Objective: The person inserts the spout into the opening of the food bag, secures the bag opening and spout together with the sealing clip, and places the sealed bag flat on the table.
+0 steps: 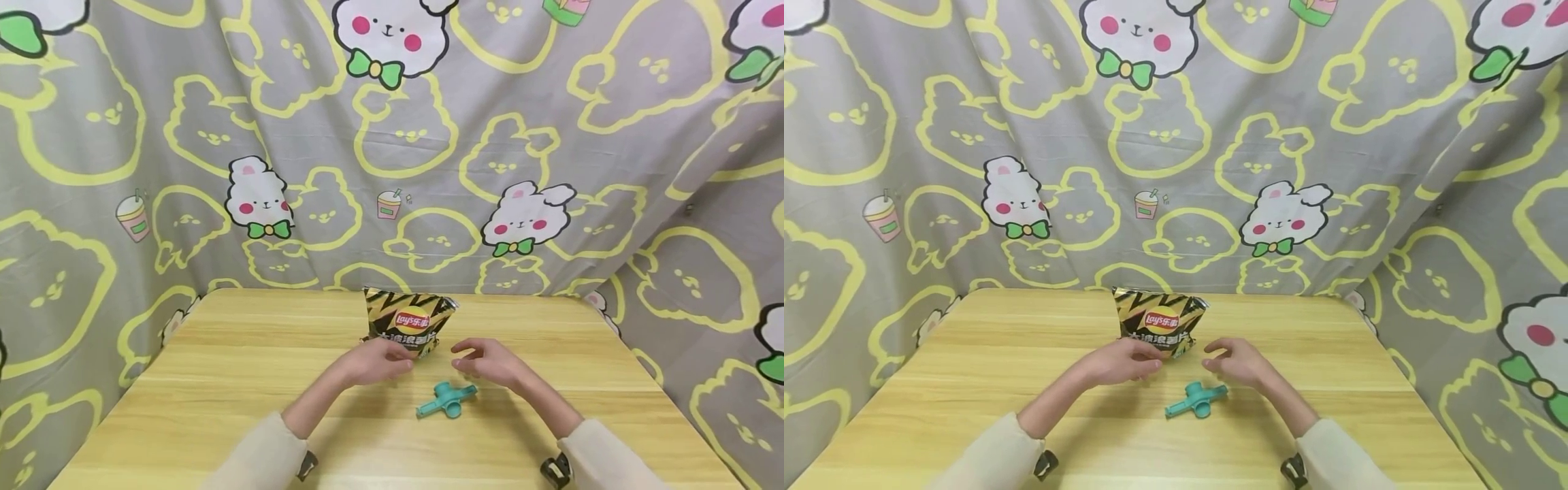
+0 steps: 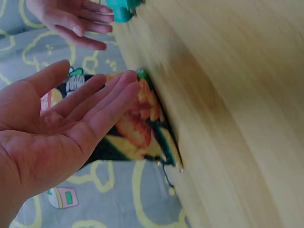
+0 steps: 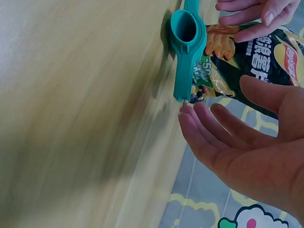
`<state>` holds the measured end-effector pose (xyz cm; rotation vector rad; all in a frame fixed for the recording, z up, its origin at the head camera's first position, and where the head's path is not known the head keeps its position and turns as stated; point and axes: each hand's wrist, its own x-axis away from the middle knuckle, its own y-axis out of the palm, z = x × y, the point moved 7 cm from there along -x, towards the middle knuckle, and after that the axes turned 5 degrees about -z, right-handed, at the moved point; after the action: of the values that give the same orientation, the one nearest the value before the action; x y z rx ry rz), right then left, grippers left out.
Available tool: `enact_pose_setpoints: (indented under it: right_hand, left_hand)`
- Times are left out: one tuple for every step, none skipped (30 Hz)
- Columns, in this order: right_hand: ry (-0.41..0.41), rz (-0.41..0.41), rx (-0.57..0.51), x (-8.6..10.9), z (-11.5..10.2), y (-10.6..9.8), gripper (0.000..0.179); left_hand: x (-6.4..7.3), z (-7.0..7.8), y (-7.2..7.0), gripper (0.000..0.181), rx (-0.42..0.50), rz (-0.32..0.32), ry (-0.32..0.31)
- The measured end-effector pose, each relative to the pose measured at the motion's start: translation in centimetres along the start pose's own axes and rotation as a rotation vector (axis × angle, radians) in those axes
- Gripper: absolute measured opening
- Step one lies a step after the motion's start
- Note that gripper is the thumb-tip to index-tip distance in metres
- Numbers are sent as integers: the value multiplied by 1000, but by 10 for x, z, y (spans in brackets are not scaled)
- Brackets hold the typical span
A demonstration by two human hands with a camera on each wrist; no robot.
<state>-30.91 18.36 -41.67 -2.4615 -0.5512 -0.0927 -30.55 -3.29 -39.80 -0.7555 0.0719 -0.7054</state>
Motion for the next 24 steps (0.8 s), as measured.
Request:
enact_pose_setpoints:
  right_hand:
    - [2,-17,-8,0,1,1,49]
    - [1,-33,-9,0,2,2,48]
    - [6,-49,-10,0,4,3,47]
    - [10,-63,-9,0,5,4,46]
    - [19,-74,-1,0,7,5,44]
    - [30,-80,8,0,9,5,42]
    - [41,-90,13,1,11,6,41]
    - [53,-101,14,1,13,7,38]
    - [64,-111,15,1,15,7,36]
    - [68,-120,11,2,16,8,35]
    - [74,-132,5,2,18,9,33]
    - [75,-143,-6,2,18,10,32]
    - [77,-155,-18,2,19,11,31]
    - [77,-166,-27,2,20,11,29]
    - [76,-181,-43,2,21,12,29]
    - [77,-196,-64,2,21,13,28]
    - [79,-211,-84,3,22,14,27]
    - [80,-223,-100,3,22,15,26]
    - [81,-234,-113,4,22,16,24]
    - [83,-245,-125,4,23,17,23]
    - [83,-255,-135,4,22,18,21]
    - [82,-261,-141,4,22,19,20]
    - [78,-266,-147,4,22,19,18]
    - [72,-272,-151,4,21,19,17]
  left_hand:
    - [-2,0,2,38,17,-3,0]
    - [-3,0,4,38,39,-6,-4]
    - [-4,0,6,38,63,-12,-9]
    - [-5,0,8,38,81,-15,-12]
    - [-7,0,10,38,97,-19,-14]
    - [-8,0,12,39,115,-23,-17]
    - [-8,0,14,39,138,-27,-19]
    - [-9,1,15,38,159,-29,-19]
    - [-10,1,16,38,173,-33,-20]
    - [-10,0,18,39,183,-36,-23]
    - [-10,0,19,39,194,-38,-28]
    - [-10,-1,20,39,200,-38,-33]
    - [-10,-2,22,39,202,-39,-40]
    - [-9,-3,23,40,203,-41,-46]
    - [-9,-4,24,40,204,-42,-51]
    - [-9,-5,25,40,208,-43,-56]
    - [-9,-6,25,40,215,-43,-60]
    - [-9,-7,26,39,221,-42,-63]
    - [-8,-8,26,38,229,-42,-68]
    - [-8,-9,27,38,236,-41,-69]
    - [-8,-10,27,37,240,-39,-71]
    - [-7,-11,28,36,243,-38,-74]
    - [-7,-11,28,35,247,-37,-76]
    - [-7,-12,28,35,251,-36,-77]
